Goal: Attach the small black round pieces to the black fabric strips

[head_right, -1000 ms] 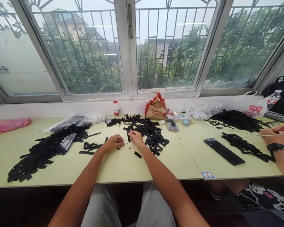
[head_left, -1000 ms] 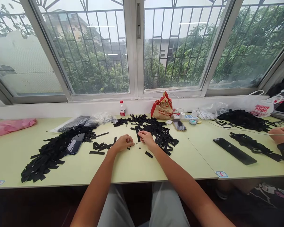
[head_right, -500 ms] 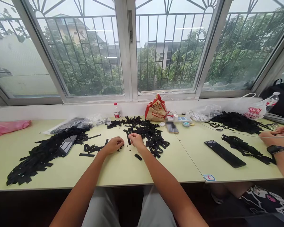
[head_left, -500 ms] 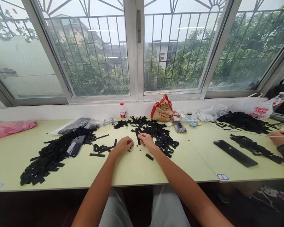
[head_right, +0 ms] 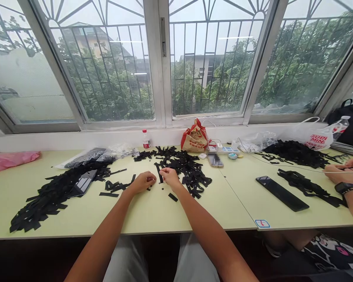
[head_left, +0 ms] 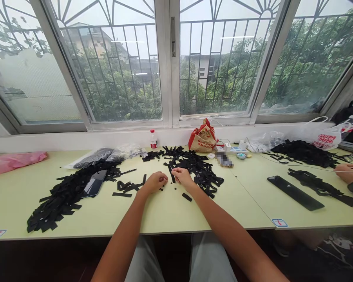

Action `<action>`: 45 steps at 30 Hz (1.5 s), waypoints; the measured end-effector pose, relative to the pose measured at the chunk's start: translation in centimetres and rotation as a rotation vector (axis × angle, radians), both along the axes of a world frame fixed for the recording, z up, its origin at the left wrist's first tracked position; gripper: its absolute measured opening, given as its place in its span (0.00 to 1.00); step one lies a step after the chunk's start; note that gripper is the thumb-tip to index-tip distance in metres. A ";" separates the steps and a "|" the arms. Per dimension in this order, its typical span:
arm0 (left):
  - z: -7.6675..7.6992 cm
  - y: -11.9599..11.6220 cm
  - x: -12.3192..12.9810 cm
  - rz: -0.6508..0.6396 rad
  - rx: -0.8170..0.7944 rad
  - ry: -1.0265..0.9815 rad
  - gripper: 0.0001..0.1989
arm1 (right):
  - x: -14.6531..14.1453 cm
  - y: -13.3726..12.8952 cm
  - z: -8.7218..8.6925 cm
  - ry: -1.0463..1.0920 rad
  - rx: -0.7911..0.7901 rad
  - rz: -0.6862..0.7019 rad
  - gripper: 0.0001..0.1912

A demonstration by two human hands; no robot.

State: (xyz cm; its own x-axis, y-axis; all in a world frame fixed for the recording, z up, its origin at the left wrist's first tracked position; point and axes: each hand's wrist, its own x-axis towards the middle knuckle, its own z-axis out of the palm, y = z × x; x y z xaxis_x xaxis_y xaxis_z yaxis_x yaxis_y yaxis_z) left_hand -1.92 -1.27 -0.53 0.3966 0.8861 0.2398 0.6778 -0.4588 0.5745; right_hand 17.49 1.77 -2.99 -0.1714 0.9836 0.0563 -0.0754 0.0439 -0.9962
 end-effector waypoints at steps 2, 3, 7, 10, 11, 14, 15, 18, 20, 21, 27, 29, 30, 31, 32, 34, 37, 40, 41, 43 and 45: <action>-0.1 0.1 0.0 -0.008 0.009 -0.001 0.12 | 0.0 0.0 0.0 -0.003 0.003 0.004 0.17; -0.2 0.1 0.0 -0.008 0.012 -0.006 0.12 | 0.0 0.0 0.0 -0.003 0.006 0.007 0.17; -0.8 0.5 0.0 0.028 0.001 -0.050 0.09 | -0.1 -0.1 0.2 0.016 0.019 0.006 0.18; -0.9 0.7 0.2 0.047 -0.024 -0.142 0.09 | -0.1 -0.3 0.5 0.040 0.041 0.032 0.18; -0.8 0.8 0.4 0.044 -0.031 -0.186 0.10 | -0.1 -0.4 0.7 0.046 0.049 0.044 0.18; -0.4 0.8 0.8 0.040 -0.065 -0.332 0.14 | -0.1 -0.8 1.1 0.069 0.066 0.072 0.19; -0.2 0.8 0.9 0.041 -0.081 -0.379 0.15 | -0.1 -0.9 1.3 0.079 0.073 0.079 0.19; 0.3 0.7 1.1 0.041 -0.116 -0.490 0.19 | 0.0 -1.2 1.7 0.097 0.092 0.096 0.20; 0.5 0.7 1.1 0.049 -0.124 -0.531 0.20 | 0.0 -1.3 1.8 0.095 0.097 0.098 0.20; 0.5 0.7 1.1 0.060 -0.125 -0.543 0.20 | -0.1 -1.3 1.9 0.092 0.100 0.099 0.20; 0.7 0.6 1.1 0.093 -0.131 -0.581 0.18 | -0.1 -1.4 1.9 0.046 0.115 0.083 0.18; 0.8 0.6 1.1 0.089 -0.131 -0.561 0.18 | -0.1 -1.5 2.0 0.023 0.117 0.071 0.18; 0.8 0.6 1.1 0.092 -0.130 -0.546 0.18 | -0.1 -1.6 2.1 0.013 0.118 0.067 0.18; 0.7 0.6 1.1 0.095 -0.130 -0.532 0.19 | -0.1 -1.7 2.2 0.004 0.122 0.063 0.18; 0.7 0.7 1.0 0.098 -0.130 -0.523 0.18 | -0.1 -1.8 2.3 -0.004 0.126 0.061 0.18; 0.6 0.8 1.0 0.105 -0.128 -0.515 0.18 | -0.1 -2.0 2.5 -0.025 0.136 0.056 0.18; 0.7 0.7 1.1 0.108 -0.136 -0.521 0.15 | 0.0 -2.2 2.7 -0.058 0.150 0.051 0.17; 1.1 0.3 1.2 0.078 -0.143 -0.520 0.14 | 0.1 -2.3 2.8 -0.079 0.173 0.038 0.15; 1.3 0.1 1.3 0.069 -0.136 -0.509 0.15 | 0.1 -2.2 2.8 -0.086 0.180 0.033 0.15; 1.4 -0.1 1.3 0.065 -0.122 -0.484 0.16 | 0.1 -2.2 2.8 -0.100 0.187 0.036 0.16; 1.4 -0.1 1.4 0.078 -0.120 -0.487 0.17 | 0.1 -2.3 2.8 -0.111 0.185 0.051 0.16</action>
